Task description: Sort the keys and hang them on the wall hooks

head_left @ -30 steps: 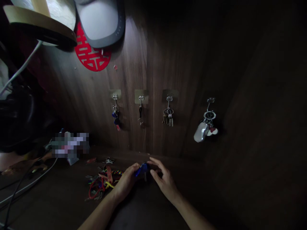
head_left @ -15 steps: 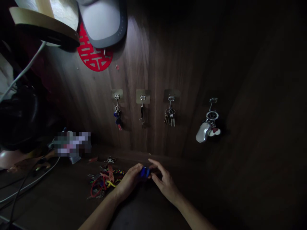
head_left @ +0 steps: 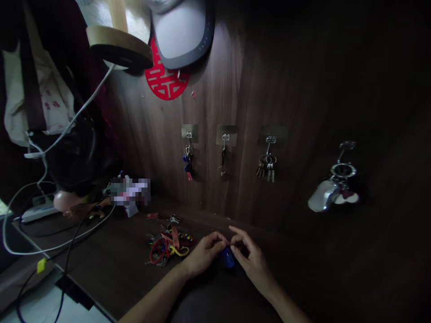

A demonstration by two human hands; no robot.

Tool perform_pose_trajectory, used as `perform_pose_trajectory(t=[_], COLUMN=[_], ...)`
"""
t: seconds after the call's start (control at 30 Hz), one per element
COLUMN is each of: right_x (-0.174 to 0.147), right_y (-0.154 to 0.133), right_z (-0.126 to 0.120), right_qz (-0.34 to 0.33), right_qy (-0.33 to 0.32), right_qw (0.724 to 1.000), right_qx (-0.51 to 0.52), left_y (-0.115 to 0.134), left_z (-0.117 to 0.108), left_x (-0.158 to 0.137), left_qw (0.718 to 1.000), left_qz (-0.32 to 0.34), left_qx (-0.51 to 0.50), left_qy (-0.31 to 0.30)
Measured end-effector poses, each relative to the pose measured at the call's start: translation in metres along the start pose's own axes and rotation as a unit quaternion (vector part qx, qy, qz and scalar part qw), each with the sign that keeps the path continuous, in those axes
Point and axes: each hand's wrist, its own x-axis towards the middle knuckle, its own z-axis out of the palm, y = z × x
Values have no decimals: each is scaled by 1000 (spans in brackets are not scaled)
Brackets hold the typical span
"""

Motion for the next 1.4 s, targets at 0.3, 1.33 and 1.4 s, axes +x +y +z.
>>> perform_pose_trajectory(t=[0.3,1.33,1.4], right_x=[-2,-5,-5], right_y=[3,4,4], right_z=[-2,-3,-3], right_qz=[-5,41,41], right_qy=[51,9,7], right_qw=[998,999,999], right_qx=[-37,20,18], left_y=[8,34,42], left_z=[4,-13,-23], left_x=[-11,-2,-1], left_qw=[980,981,978], left_qz=[89,33,58], left_qx=[177,-138,-122], left_qy=[-17,134,161])
